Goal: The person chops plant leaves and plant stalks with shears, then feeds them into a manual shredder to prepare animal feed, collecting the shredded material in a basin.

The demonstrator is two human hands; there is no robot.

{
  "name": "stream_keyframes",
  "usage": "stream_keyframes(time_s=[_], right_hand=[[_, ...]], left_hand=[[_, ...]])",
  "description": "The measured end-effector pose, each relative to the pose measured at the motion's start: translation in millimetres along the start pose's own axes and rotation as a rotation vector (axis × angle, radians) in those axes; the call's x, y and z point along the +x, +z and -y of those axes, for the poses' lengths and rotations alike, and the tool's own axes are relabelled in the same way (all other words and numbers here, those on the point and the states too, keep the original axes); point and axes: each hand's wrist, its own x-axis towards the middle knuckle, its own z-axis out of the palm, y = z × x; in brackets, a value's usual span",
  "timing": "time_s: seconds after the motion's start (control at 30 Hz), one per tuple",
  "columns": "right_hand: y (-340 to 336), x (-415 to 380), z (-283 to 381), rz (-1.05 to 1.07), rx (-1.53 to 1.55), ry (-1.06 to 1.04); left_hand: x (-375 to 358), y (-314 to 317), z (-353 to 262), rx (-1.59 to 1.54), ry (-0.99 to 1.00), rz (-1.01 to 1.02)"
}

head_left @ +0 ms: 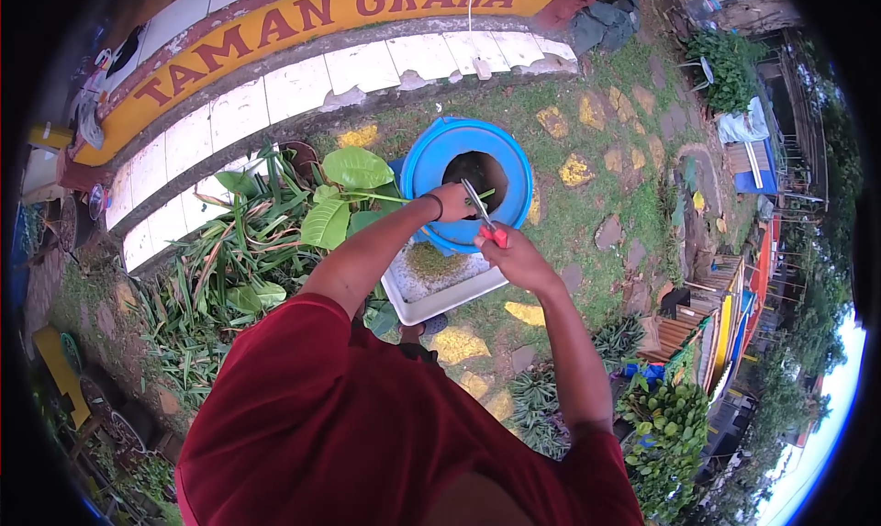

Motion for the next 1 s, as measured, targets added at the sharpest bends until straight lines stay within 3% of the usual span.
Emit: stream_keyframes(time_s=[0.17,0.23,0.3,0.37,0.47,0.5,0.57,0.63,0.73,0.83,1.0], right_hand=[[-27,15,13,-0.193,-0.095,-0.089],[-30,-6,25,-0.169,0.202,0.002],[-29,-27,17,-0.204,0.286,0.027],[-24,-45,-3,-0.231,0.418,0.046],[-1,-74,-22,-0.169,0.527,0.181],[6,-81,-33,-0.135,0.559,0.216],[26,-96,-47,-0.166,0.603,0.256],[44,-109,-61,-0.194,0.642,0.3],[56,-123,-77,-0.17,0.6,0.289],[57,-136,-72,-0.307,0.806,0.263],[51,-136,-73,-0.279,0.835,0.257]], left_hand=[[-23,-33,-24,-0.179,0.056,-0.112],[-43,-78,-46,-0.335,0.049,-0.229],[-69,-149,-89,-0.37,-0.051,-0.32],[-75,-205,-115,-0.525,0.156,-0.433],[-129,-281,-212,-0.624,0.503,-0.521],[-141,-296,-238,-0.846,0.528,-0.439],[-168,-311,-287,-0.866,0.702,-0.469],[-177,-320,-311,-0.801,1.0,-0.505],[-179,-311,-337,-1.107,1.305,-0.36],[-177,-299,-355,-1.151,1.472,-0.432],[-158,-275,-367,-1.293,1.507,-0.567]])
